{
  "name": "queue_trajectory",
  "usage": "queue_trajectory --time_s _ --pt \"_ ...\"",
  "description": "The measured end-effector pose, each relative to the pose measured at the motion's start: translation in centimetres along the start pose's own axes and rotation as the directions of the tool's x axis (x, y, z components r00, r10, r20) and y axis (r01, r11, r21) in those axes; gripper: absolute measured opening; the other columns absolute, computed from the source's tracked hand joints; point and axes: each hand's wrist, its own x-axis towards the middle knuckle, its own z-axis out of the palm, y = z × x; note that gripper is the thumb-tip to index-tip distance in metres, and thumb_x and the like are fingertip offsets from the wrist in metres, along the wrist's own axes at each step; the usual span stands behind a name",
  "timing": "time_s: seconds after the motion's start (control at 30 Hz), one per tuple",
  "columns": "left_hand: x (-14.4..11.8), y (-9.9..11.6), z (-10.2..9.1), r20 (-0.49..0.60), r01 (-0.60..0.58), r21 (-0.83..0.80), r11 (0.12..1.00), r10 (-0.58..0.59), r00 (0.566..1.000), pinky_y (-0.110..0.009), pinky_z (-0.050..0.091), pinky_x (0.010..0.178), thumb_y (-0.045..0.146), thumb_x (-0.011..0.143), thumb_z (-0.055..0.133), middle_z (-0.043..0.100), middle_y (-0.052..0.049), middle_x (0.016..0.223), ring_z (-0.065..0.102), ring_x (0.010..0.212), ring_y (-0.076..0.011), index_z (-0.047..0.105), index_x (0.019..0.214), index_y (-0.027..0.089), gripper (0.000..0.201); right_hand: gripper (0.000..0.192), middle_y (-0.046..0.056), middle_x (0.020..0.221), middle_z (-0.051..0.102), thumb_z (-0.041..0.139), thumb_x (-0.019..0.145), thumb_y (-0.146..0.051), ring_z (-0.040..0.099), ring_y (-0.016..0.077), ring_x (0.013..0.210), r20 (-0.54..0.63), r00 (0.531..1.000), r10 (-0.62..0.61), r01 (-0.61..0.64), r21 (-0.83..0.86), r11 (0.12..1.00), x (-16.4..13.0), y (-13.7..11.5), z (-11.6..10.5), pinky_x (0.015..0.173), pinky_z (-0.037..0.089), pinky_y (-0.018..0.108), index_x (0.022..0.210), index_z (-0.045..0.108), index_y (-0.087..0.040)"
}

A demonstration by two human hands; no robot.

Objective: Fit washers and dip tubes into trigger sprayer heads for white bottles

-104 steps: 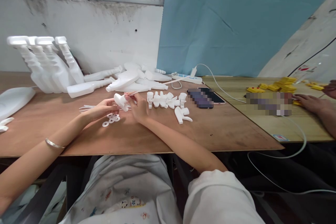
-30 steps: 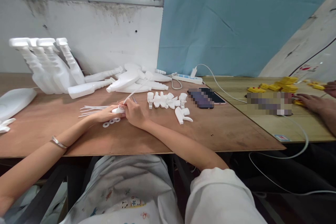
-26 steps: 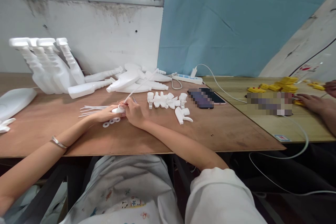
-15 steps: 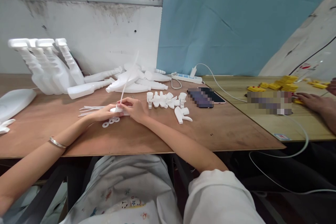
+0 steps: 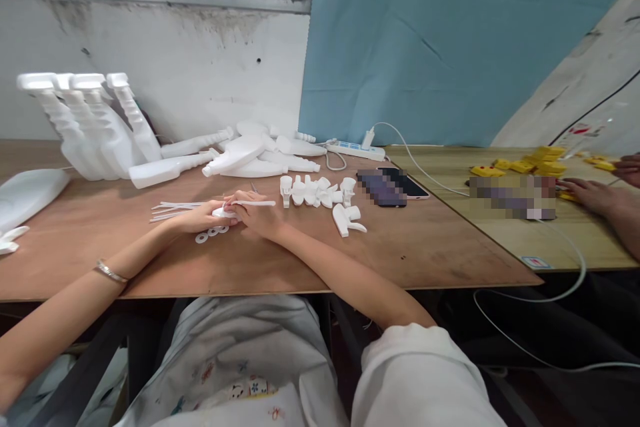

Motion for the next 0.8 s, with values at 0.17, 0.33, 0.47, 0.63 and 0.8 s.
queue_trajectory --time_s 0.17,0.33,0.47,0.63,0.8 --pt "-0.1 0.1 -0.1 0.005 0.013 0.032 0.999 -0.014 1.000 -0.030 0.043 0.083 0.049 0.076 0.054 0.063 -0.005 0.106 0.055 0.095 -0.0222 0.060 0.105 0.014 0.045 0.015 0.004 0.091 0.069 0.047 0.086 -0.022 0.063 0.0170 0.085 -0.004 1.000 -0.013 0.013 -0.068 0.998 -0.1 0.2 0.3 0.076 0.047 0.029 0.076 0.058 -0.019" --pt "-0.3 0.3 -0.2 0.015 0.026 0.053 0.998 -0.027 1.000 -0.031 0.042 0.083 0.051 0.076 0.053 0.064 -0.005 0.100 0.055 0.093 -0.0229 0.061 0.102 0.014 0.046 0.015 0.003 0.086 0.068 0.046 0.087 -0.025 0.062 0.0162 0.079 -0.015 1.000 -0.009 0.007 -0.099 0.995 0.0 0.2 0.6 0.073 0.046 0.027 0.077 0.057 -0.020" --pt "-0.3 0.6 -0.3 0.025 0.031 0.063 0.998 -0.033 0.999 -0.030 0.042 0.081 0.052 0.075 0.053 0.064 -0.005 0.101 0.055 0.091 -0.0228 0.061 0.102 0.014 0.046 0.018 0.003 0.086 0.068 0.044 0.088 -0.027 0.062 0.0162 0.080 -0.011 1.000 0.009 -0.010 -0.113 0.994 0.0 -0.2 0.6 0.074 0.045 0.027 0.077 0.057 -0.022" --pt "-0.3 1.2 -0.3 0.031 0.045 0.063 0.997 -0.047 0.998 -0.030 0.043 0.079 0.052 0.075 0.052 0.064 -0.006 0.099 0.055 0.090 -0.0229 0.061 0.100 0.014 0.046 0.017 0.003 0.086 0.067 0.043 0.088 -0.027 0.061 0.0167 0.079 -0.007 0.999 0.036 -0.037 -0.125 0.991 0.0 -0.3 0.7 0.072 0.045 0.028 0.079 0.057 -0.021" --pt "-0.3 1.4 -0.3 0.044 0.049 0.061 0.997 -0.052 0.998 -0.031 0.042 0.083 0.052 0.074 0.052 0.063 -0.007 0.098 0.053 0.094 -0.0241 0.061 0.096 0.013 0.046 0.018 0.004 0.083 0.067 0.044 0.088 -0.029 0.060 0.0164 0.073 -0.025 0.998 0.064 -0.067 -0.133 0.989 0.1 -0.4 0.9 0.069 0.043 0.027 0.076 0.055 -0.021"
